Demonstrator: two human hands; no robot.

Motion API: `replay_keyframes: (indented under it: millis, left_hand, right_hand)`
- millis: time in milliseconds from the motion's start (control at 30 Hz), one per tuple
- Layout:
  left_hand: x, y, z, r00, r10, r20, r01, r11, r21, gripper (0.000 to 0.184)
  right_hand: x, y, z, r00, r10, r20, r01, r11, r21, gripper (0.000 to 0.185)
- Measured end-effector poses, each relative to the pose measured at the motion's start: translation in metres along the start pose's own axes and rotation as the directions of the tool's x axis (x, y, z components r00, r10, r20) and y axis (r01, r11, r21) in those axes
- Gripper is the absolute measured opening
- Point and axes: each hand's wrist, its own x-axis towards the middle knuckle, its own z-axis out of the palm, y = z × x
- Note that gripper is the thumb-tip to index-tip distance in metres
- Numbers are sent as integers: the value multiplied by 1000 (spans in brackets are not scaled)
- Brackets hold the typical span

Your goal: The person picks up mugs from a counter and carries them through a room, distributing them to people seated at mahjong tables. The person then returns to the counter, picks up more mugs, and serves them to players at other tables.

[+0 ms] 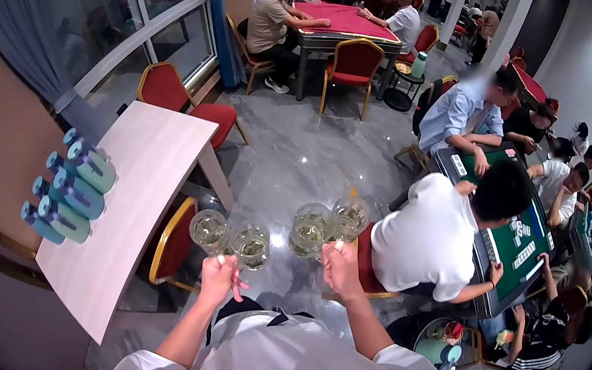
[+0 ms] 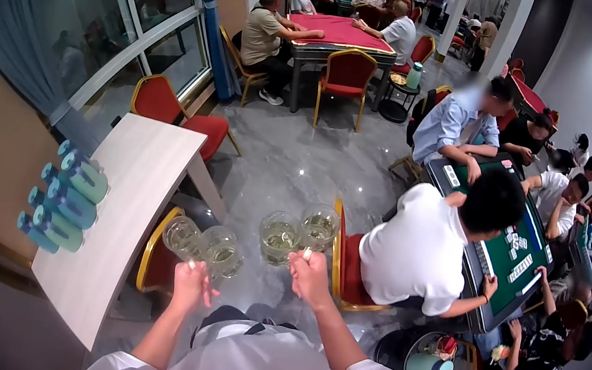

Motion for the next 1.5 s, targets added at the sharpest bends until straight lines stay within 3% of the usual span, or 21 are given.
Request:
replay_keyframes:
  millis: [167, 367, 600, 700, 867, 1033, 1300, 1500]
  left_hand:
    - [145, 28, 5, 992, -52, 118, 54, 998, -17, 38]
    - [329, 64, 25, 942, -124, 311, 79, 985, 154, 37]
    - [527, 98, 86, 838, -249, 485, 160, 963, 218, 34]
    - [606, 103, 127, 802, -287, 524, 176, 952, 252, 33]
    - [727, 104, 211, 777, -223, 589, 112, 969, 219, 36]
    - [825, 117, 283, 724, -266, 636, 154, 962, 227, 35]
    - [996, 117, 431, 621, -278, 732, 153, 960, 235, 34]
    - [1108, 121, 548, 540, -322, 777, 140, 945, 294, 34]
  right_hand:
    - [114, -31, 8, 982, -125, -142, 109, 987, -120, 32]
    - [241, -63, 1, 943, -121, -311, 114, 993, -43, 34]
    - [375, -134, -26, 845, -156, -512, 172, 985, -16, 34]
    - [439, -162, -58, 787, -183, -589, 211, 977, -21, 33]
    - [544, -231, -138, 732, -332, -595, 325, 938, -123, 32]
    - [626, -307, -195, 721, -313, -618, 326, 940, -97, 32]
    - [763, -397, -313, 578, -449, -681, 413, 881, -231, 35]
    - [844, -462, -388, 504, -381, -775, 386, 902, -192, 36]
